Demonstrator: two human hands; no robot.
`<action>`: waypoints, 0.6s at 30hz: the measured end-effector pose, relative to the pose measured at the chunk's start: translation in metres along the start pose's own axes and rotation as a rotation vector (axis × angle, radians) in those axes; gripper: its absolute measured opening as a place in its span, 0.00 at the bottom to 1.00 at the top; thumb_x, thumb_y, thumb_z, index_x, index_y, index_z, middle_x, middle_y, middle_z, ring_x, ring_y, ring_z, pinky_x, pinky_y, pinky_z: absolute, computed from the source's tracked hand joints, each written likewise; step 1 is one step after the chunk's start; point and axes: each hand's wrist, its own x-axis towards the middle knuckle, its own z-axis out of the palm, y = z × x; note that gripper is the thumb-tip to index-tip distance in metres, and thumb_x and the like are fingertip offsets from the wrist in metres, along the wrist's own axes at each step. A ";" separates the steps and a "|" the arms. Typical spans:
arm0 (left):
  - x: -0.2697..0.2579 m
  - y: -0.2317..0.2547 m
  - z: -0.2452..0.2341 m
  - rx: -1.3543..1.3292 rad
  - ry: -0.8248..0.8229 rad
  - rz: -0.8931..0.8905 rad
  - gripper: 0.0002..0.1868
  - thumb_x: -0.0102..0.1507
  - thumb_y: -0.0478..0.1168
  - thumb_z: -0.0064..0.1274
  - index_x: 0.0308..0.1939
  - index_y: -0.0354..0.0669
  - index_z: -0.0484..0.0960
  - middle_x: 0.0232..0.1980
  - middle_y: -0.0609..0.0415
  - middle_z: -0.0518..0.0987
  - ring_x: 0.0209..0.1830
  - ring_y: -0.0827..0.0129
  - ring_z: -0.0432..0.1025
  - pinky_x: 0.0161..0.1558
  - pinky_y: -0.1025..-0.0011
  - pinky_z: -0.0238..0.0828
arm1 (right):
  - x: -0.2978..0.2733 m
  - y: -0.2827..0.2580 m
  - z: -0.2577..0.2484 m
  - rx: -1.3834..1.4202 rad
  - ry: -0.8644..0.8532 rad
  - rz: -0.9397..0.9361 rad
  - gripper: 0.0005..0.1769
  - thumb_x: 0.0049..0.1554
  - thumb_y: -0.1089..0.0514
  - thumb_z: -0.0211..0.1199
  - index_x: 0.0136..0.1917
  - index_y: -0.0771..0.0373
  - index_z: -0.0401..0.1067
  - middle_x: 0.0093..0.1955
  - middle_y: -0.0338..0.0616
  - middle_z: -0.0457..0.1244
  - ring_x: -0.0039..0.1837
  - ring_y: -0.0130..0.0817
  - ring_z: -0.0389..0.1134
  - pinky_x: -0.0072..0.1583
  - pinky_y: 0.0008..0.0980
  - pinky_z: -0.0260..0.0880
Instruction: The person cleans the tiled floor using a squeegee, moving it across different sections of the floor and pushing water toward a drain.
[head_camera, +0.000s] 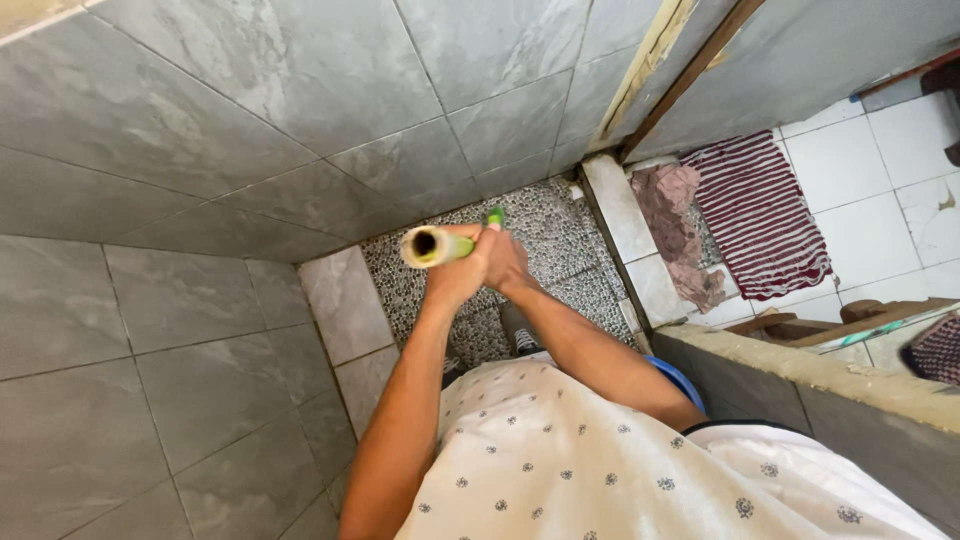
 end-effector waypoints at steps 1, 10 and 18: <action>-0.003 0.000 -0.006 -0.048 0.009 -0.021 0.21 0.65 0.41 0.56 0.18 0.36 0.75 0.19 0.56 0.71 0.19 0.75 0.60 0.25 0.68 0.55 | -0.004 -0.007 -0.009 -0.101 -0.011 0.041 0.17 0.53 0.47 0.65 0.50 0.60 0.79 0.47 0.59 0.71 0.51 0.57 0.73 0.55 0.51 0.73; -0.015 0.002 -0.023 0.017 0.104 -0.001 0.22 0.66 0.39 0.54 0.18 0.34 0.72 0.18 0.55 0.68 0.19 0.72 0.60 0.25 0.67 0.55 | 0.000 -0.021 0.004 0.048 -0.065 0.049 0.19 0.52 0.46 0.67 0.49 0.62 0.79 0.46 0.60 0.71 0.49 0.55 0.74 0.53 0.50 0.75; -0.006 -0.003 0.009 0.204 0.044 0.095 0.07 0.54 0.34 0.55 0.21 0.37 0.83 0.20 0.50 0.78 0.20 0.68 0.71 0.27 0.67 0.63 | 0.008 0.021 0.054 0.670 0.011 -0.298 0.19 0.53 0.46 0.66 0.48 0.62 0.79 0.46 0.59 0.71 0.49 0.55 0.74 0.52 0.50 0.75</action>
